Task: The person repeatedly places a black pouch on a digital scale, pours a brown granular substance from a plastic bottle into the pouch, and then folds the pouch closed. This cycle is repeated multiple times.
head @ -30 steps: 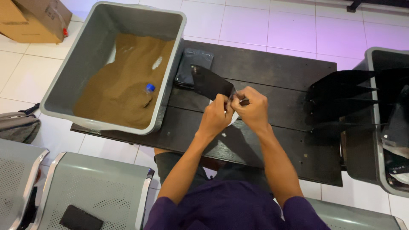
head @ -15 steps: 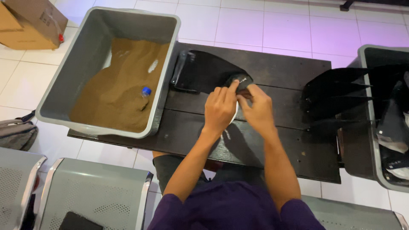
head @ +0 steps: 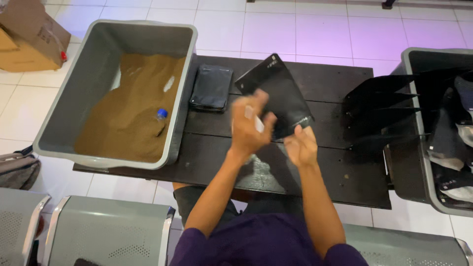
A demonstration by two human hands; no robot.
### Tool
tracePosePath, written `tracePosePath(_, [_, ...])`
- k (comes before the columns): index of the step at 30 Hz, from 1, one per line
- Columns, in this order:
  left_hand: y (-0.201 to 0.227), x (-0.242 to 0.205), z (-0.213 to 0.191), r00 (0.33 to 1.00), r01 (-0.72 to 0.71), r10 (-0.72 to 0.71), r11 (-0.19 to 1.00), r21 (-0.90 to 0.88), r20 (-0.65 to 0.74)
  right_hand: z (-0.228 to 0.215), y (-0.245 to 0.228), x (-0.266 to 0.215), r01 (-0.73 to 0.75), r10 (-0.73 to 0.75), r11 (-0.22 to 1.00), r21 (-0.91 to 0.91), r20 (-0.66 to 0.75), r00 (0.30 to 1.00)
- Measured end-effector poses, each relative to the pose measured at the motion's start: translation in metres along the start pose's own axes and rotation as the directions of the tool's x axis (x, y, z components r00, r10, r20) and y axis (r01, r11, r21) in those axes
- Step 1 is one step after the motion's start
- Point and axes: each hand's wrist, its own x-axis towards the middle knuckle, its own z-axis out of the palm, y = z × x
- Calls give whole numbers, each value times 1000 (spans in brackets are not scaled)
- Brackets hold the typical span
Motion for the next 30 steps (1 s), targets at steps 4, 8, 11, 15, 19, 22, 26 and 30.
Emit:
tracePosePath(4, [-34, 20, 3, 997, 79, -73, 968, 238, -33, 20, -12, -22, -26, 27, 999, 37, -25, 999])
tracePosePath(8, [-44, 28, 12, 999, -44, 48, 958, 282, -7, 38, -19, -28, -22, 28, 998, 66, -85, 996])
tracePosePath(11, [-42, 22, 20, 992, -104, 123, 937, 333, -35, -46, 24, -36, -18, 28, 998, 62, -160, 987])
tracePosePath(15, [-46, 5, 34, 998, 57, -56, 998, 23, -40, -106, 53, -28, -6, -4, 998, -65, -163, 987])
tracePosePath(19, [-60, 6, 11, 875, 473, -428, 853, -218, 225, -155, 27, -7, 4, -22, 997, -82, -218, 976])
tracePosePath(22, [-78, -4, -9, 798, 600, -407, 599, -530, 444, -205, -23, 19, -103, 73, 942, -319, -103, 992])
tracePosePath(26, [-85, -7, -29, 668, 744, -512, 423, -518, 541, -112, -77, 51, 24, 141, 720, -694, 180, 973])
tracePosePath(30, [-76, 27, -68, 783, 621, -500, 641, -450, 369, 56, -122, 65, 479, 129, 233, -846, 515, 848])
